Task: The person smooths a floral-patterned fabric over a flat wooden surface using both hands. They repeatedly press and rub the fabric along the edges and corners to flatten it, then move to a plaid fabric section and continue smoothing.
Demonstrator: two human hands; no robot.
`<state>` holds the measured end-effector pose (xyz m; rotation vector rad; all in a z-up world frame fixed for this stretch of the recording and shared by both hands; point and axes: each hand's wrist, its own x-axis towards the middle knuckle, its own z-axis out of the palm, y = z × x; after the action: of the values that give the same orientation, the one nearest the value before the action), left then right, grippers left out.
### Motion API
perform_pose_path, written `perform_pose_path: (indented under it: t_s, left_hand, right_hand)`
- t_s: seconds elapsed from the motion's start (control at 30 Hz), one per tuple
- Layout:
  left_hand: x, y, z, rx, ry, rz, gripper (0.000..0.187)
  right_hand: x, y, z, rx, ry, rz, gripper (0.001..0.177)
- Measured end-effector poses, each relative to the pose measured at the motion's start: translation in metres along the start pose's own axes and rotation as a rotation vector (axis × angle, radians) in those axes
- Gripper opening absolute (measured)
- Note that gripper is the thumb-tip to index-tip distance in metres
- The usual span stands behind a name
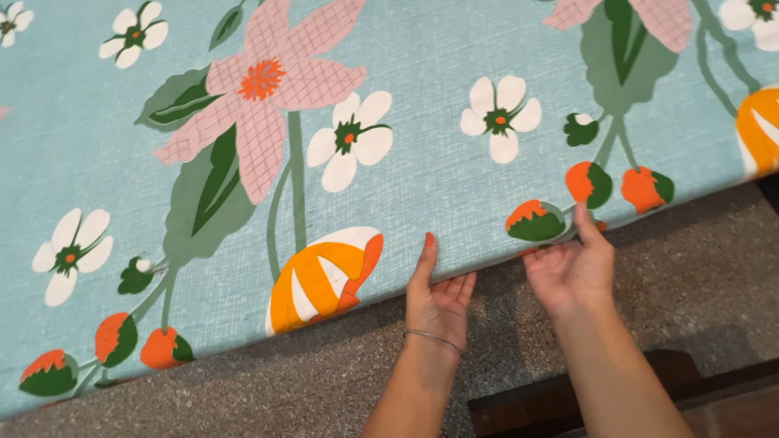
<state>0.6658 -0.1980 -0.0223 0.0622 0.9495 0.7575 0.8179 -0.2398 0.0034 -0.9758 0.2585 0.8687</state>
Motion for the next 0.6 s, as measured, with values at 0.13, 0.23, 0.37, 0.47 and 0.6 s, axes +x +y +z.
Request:
perform_pose_path:
  t_s: [0.13, 0.23, 0.37, 0.47, 0.6]
  left_hand:
    - [-0.001, 0.006, -0.002, 0.115, 0.029, -0.044, 0.101]
    - [-0.002, 0.01, -0.005, 0.23, 0.061, -0.082, 0.103]
    - [-0.003, 0.011, -0.012, 0.332, 0.125, -0.062, 0.097]
    - [-0.009, 0.018, -0.031, 0.424, 0.106, -0.06, 0.085]
    - [-0.023, 0.033, -0.066, 0.916, 0.099, -0.003, 0.064]
  right_hand:
    - [-0.002, -0.018, -0.003, -0.54, 0.048, 0.077, 0.073]
    - [-0.004, -0.035, -0.03, -0.925, 0.337, 0.063, 0.081]
    - [0.023, -0.061, -0.067, -0.495, 0.23, -0.172, 0.07]
    - [0.056, -0.07, -0.084, -0.293, 0.126, -0.197, 0.075]
    - [0.081, -0.069, -0.099, -0.092, 0.062, -0.171, 0.084]
